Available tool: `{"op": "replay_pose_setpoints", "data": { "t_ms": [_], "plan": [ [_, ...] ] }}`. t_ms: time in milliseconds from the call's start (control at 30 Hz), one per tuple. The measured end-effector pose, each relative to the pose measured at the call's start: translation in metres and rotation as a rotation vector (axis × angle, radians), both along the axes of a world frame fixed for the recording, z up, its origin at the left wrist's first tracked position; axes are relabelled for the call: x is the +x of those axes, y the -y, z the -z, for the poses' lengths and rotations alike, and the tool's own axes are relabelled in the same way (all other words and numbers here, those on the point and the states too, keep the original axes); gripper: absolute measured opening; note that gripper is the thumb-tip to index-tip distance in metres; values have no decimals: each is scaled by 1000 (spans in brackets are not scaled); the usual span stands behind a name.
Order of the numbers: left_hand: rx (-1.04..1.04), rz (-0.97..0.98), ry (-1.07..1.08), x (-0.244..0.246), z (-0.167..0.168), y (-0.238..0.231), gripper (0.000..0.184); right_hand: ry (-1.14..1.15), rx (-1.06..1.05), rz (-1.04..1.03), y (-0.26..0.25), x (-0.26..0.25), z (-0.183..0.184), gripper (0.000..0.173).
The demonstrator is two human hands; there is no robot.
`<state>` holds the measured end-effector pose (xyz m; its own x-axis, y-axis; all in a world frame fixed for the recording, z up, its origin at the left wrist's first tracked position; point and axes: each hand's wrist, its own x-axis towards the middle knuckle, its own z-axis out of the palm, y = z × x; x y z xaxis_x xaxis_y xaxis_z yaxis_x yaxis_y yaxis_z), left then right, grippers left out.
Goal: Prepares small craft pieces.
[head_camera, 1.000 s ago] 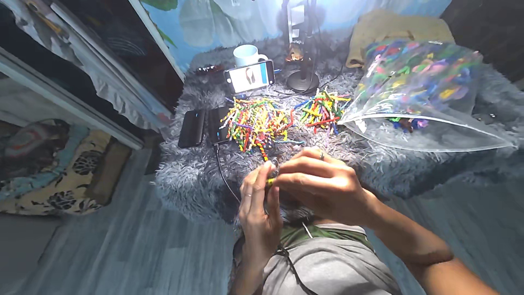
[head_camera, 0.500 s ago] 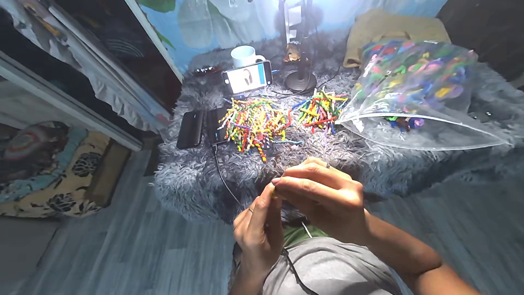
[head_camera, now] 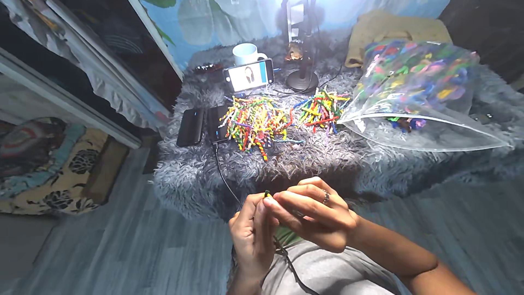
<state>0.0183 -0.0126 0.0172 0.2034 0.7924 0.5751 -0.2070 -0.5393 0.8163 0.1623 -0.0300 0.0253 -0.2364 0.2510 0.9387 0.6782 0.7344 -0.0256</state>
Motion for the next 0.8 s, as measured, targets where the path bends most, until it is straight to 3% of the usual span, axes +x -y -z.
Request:
{"op": "replay_pose_setpoints", "data": {
  "t_ms": [167, 333, 433, 533, 633, 800],
  "plan": [
    [-9, 134, 41, -2, 3, -2, 27, -429, -309, -292, -1, -8, 1, 9],
    [23, 438, 137, -6, 9, -13, 24, -833, -739, -783, -1, -6, 2, 9],
    [152, 483, 9, -15, 10, -21, 22, -720, -901, -934, -8, 12, -1, 10],
    [334, 428, -230, -23, 4, -25, 28, -400, -993, -988, -17, 37, -12, 13],
    [440, 246, -404, -25, 1, -20, 26, -116, -920, -781, -16, 51, -30, 14],
    [530, -94, -588, -18, 4, -10, 27, 35, -754, -405, 0, 48, -38, 10]
  ]
}}
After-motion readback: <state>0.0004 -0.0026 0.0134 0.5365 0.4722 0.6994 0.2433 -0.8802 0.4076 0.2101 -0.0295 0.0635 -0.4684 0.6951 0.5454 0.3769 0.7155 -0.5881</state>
